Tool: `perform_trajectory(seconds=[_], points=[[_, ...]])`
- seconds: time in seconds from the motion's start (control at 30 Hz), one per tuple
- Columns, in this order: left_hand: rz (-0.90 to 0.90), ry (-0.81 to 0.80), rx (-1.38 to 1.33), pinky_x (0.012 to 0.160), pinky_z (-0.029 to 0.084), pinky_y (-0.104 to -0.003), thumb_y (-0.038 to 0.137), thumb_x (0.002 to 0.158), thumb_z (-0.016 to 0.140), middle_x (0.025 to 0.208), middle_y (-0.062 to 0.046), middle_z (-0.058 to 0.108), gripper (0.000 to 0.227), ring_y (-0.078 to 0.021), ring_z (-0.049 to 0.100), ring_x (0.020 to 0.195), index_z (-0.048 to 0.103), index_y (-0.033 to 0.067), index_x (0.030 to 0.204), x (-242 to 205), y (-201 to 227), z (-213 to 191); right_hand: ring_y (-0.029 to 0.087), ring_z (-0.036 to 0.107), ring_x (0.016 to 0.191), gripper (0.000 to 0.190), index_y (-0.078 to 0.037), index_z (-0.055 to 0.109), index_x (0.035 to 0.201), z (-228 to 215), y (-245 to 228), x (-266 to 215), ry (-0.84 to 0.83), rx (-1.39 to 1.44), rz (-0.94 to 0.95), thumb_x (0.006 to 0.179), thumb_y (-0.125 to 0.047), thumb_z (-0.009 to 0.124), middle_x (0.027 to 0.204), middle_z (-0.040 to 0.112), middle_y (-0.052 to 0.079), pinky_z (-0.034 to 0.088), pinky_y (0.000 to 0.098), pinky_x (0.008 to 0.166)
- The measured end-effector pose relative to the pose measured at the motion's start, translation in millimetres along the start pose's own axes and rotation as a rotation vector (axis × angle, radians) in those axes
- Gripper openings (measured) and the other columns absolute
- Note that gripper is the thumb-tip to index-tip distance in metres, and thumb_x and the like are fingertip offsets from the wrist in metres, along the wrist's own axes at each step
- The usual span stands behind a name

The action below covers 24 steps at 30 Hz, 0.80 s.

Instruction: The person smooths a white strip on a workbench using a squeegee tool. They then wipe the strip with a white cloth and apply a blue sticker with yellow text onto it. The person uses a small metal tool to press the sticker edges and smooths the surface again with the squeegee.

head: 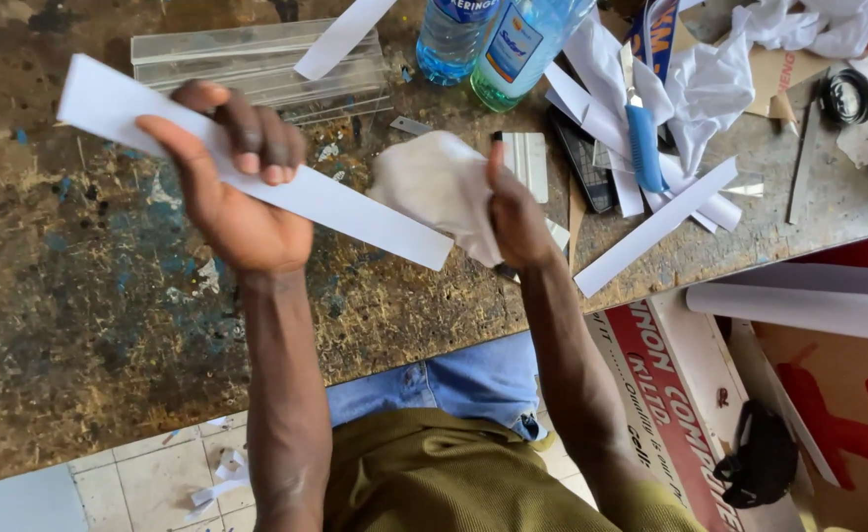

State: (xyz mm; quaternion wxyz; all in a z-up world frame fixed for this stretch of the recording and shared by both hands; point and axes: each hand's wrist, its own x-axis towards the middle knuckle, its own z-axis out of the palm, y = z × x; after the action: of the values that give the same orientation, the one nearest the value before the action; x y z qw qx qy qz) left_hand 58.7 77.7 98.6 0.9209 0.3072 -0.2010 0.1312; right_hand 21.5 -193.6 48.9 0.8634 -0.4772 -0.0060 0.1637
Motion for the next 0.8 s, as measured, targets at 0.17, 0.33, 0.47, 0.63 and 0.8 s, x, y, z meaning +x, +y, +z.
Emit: perform_trajectory(seconds=[0.17, 0.33, 0.47, 0.63, 0.8], points=[[-0.101, 0.144, 0.052, 0.059, 0.022, -0.029, 0.062, 0.113, 0.055, 0.075, 0.005, 0.033, 0.050, -0.0088, 0.026, 0.059, 0.071, 0.0147, 0.122, 1, -33, 17, 0.025, 0.074, 0.118, 0.052, -0.007, 0.060, 0.157, 31, 12, 32, -0.245, -0.661, 0.258, 0.113, -0.033, 0.057, 0.141, 0.076, 0.014, 0.066, 0.0372, 0.098], [-0.118, 0.331, 0.211, 0.055, 0.025, -0.031, 0.071, 0.101, 0.060, 0.070, 0.007, 0.032, 0.054, -0.0081, 0.029, 0.054, 0.071, 0.0182, 0.108, 6, -29, 3, 0.012, 0.057, 0.073, 0.046, -0.009, 0.065, 0.129, 36, 0, 10, -0.404, -0.796, 0.116, 0.115, -0.051, 0.051, 0.092, 0.063, -0.002, 0.045, 0.0295, 0.059], [-0.069, 0.410, 0.213, 0.053, 0.034, -0.032, 0.068, 0.102, 0.060, 0.071, 0.007, 0.044, 0.056, -0.0087, 0.038, 0.056, 0.075, 0.0159, 0.115, 16, -18, -53, 0.014, 0.067, 0.067, 0.057, -0.003, 0.073, 0.125, 8, -7, -18, -0.444, -0.756, 0.071, 0.115, -0.055, 0.050, 0.090, 0.075, 0.003, 0.052, 0.0287, 0.053], [0.061, 0.349, 0.314, 0.067, 0.035, -0.035, 0.068, 0.104, 0.066, 0.083, 0.004, 0.045, 0.057, -0.0096, 0.035, 0.065, 0.073, 0.0161, 0.127, 11, 7, -82, 0.015, 0.068, 0.070, 0.025, -0.005, 0.078, 0.103, -87, 43, -58, 0.025, -0.284, 0.141, 0.110, -0.029, 0.075, 0.086, 0.073, 0.001, 0.055, 0.0283, 0.062], [-0.034, 0.338, 0.213, 0.063, 0.032, -0.033, 0.067, 0.103, 0.068, 0.076, 0.005, 0.047, 0.055, -0.0092, 0.035, 0.060, 0.076, 0.0169, 0.124, 9, 4, -52, 0.032, 0.085, 0.099, 0.052, 0.005, 0.073, 0.122, -68, 40, -41, 0.068, 0.230, 0.104, 0.113, -0.046, 0.068, 0.112, 0.082, 0.013, 0.075, 0.0462, 0.081]])
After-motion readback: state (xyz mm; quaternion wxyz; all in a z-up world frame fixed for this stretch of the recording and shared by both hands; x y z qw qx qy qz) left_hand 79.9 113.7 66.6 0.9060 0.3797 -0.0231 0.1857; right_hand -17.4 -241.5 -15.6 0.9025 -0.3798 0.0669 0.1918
